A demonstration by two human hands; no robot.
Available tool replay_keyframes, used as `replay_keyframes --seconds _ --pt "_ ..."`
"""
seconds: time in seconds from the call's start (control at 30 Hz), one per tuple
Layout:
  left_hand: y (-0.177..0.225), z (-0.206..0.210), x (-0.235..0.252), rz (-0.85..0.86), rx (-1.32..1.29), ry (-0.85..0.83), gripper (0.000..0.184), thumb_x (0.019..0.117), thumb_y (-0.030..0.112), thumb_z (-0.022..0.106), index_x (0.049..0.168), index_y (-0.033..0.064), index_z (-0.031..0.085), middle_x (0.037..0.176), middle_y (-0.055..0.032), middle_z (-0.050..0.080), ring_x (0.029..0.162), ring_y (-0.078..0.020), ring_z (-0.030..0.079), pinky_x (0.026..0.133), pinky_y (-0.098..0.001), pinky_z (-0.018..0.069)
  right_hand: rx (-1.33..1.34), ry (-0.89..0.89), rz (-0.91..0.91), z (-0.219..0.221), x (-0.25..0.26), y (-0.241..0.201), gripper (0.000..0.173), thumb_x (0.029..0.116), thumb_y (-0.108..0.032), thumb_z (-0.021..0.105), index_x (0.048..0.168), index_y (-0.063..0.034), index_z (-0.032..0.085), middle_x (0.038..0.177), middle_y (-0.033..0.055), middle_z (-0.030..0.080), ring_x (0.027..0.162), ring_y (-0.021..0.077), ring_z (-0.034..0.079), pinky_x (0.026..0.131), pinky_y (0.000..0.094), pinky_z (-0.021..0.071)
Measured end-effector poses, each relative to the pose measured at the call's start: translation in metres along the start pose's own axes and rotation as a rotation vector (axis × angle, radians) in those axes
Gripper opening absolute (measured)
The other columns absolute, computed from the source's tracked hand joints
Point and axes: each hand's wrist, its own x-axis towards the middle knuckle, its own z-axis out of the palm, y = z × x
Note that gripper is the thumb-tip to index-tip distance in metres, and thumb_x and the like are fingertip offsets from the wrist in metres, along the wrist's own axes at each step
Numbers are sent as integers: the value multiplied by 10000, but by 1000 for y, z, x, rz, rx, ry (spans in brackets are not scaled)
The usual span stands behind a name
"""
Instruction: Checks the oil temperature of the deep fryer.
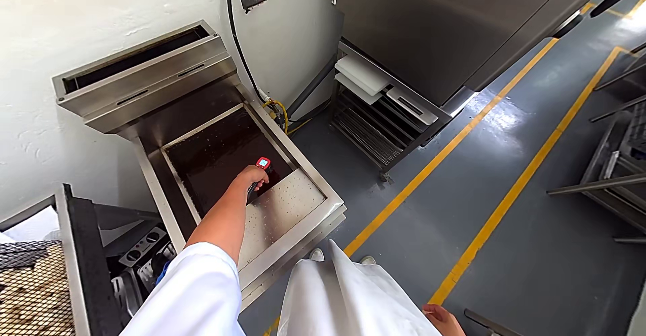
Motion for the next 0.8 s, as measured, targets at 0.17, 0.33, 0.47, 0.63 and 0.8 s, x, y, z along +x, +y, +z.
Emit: replay_keyframes --seconds 0.17,0.33,0.47,0.63,0.8 --pt "0 -1 0 1 -4 1 116 914 88 687 997 32 628 723 -36 552 587 -120 528 583 -274 489 -6 -4 2 0 2 1 313 1013 -143 623 1253 56 645 1094 221 723 1007 287 701 946 469 533" --pt "-1 -2 2 1 -5 1 131 913 87 687 1011 27 625 729 -38 550 590 -123 526 583 -278 489 4 -2 3 1 2 1 308 1007 -142 632 1242 56 651 1090 220 725 1000 282 704 942 468 536" --pt "0 -2 0 -2 -12 4 123 911 83 687 1000 30 622 720 -33 548 581 -121 523 573 -272 486 8 1 2 2 2 1 310 1008 -141 633 1243 61 648 1090 223 724 999 286 704 942 469 537" --pt "1 -2 -2 -3 -11 4 117 911 84 685 998 35 624 717 -33 545 577 -117 517 570 -268 483 4 -4 2 2 2 1 313 1012 -143 626 1249 61 646 1099 225 722 1010 283 701 945 463 534" --pt "0 -3 -3 9 -16 -1 132 918 80 677 1027 26 627 740 -40 548 591 -124 516 579 -278 480 -2 -7 -10 3 0 -1 320 1009 -143 625 1254 63 645 1114 232 718 1022 301 699 956 479 531"
